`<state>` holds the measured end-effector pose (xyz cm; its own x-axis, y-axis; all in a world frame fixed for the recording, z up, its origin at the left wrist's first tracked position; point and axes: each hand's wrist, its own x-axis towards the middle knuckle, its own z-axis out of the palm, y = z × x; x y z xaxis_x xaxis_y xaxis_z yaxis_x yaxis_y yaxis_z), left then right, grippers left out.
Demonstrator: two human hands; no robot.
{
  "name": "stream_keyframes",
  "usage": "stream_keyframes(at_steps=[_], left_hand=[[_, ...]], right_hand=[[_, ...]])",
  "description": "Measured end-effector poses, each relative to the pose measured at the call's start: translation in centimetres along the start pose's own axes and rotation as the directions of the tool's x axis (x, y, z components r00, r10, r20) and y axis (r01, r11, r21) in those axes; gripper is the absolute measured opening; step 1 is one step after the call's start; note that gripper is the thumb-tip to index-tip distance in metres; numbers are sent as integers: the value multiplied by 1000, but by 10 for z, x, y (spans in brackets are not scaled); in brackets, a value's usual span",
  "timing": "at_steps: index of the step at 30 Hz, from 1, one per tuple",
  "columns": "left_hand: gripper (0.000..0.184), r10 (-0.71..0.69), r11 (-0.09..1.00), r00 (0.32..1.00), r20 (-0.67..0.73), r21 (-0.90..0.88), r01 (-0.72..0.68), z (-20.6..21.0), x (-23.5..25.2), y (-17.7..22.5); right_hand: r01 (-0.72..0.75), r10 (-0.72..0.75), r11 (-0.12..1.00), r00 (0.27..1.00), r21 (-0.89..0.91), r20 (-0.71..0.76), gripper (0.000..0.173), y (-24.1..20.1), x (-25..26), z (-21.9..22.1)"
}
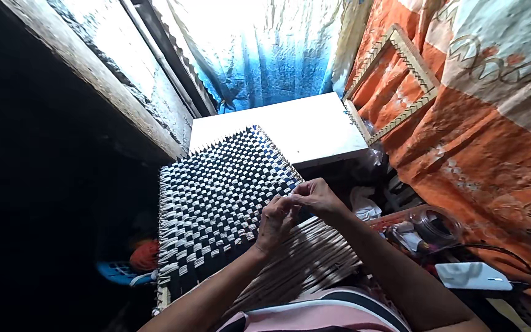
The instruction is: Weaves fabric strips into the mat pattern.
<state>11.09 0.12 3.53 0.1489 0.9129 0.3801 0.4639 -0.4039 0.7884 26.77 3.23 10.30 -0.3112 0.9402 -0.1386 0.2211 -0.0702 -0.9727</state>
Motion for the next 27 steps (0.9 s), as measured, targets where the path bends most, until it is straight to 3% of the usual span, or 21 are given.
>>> stream_keyframes(at_steps=[3,5,8,11,17,21,24,27], left_hand=[[18,-231,954,971,64,-179,239,-18,6,13],[21,-369,888,925,93,-257,380,-39,12,16],[18,-476,771,867,149,-403,493,-64,15,11],[25,-440,726,878,189,-501,472,-67,12,-2],[21,-302,705,939,164,-625,336,-43,9,-10],[21,-225,817,954,198,-495,295,-26,9,-19],[23,-187,944,941,282,-213,251,-14,8,-26],[24,-222,975,913,343,103,199,-6,2,-27]], right_hand=[[42,-42,997,999,-67,11,22,3,2,2],[8,-5,950,1000,-312,10,22,16,7,-3],[-109,203,761,976,-639,75,23,34,13,-2],[-126,245,611,969,-781,35,27,34,7,10],[-60,287,438,955,-897,76,33,32,7,22],[-50,310,462,945,-886,108,27,30,9,20],[-143,317,611,945,-779,76,30,40,17,8],[-197,319,736,945,-648,76,32,49,24,-1]])
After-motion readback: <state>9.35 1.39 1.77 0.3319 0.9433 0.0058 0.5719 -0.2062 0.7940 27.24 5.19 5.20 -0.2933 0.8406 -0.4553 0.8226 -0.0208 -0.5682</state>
